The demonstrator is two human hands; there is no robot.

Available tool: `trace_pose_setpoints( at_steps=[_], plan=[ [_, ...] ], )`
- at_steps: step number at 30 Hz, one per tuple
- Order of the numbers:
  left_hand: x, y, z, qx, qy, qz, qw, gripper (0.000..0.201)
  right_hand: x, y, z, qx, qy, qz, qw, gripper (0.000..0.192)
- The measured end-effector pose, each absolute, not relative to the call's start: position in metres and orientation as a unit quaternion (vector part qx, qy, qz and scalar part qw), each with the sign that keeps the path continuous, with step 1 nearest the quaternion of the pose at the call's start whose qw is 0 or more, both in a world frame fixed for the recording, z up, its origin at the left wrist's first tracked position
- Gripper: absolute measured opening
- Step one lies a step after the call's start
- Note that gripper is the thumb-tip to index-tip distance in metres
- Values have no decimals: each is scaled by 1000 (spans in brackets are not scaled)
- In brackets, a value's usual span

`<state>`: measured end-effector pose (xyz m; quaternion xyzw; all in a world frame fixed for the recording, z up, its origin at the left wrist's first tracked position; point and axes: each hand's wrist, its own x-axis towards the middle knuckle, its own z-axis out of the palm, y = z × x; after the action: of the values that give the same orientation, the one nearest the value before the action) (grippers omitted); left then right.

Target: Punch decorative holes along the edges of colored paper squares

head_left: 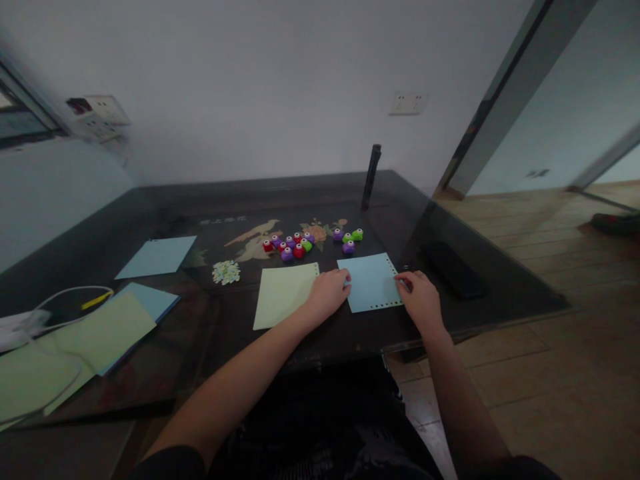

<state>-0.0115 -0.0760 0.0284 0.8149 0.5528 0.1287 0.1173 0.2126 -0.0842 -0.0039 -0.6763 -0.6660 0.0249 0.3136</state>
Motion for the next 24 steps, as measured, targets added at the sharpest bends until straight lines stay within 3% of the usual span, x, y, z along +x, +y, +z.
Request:
trace_pose_setpoints(
  at_steps=[16,24],
  plan=[
    [-16,-76,42,817,547,154,100,20,213,-85,-2,-666,-661,23,346,20],
    [-92,-62,75,797,537,252,113,18,186,-86,30,-586,-689,37,424,21]
  ],
)
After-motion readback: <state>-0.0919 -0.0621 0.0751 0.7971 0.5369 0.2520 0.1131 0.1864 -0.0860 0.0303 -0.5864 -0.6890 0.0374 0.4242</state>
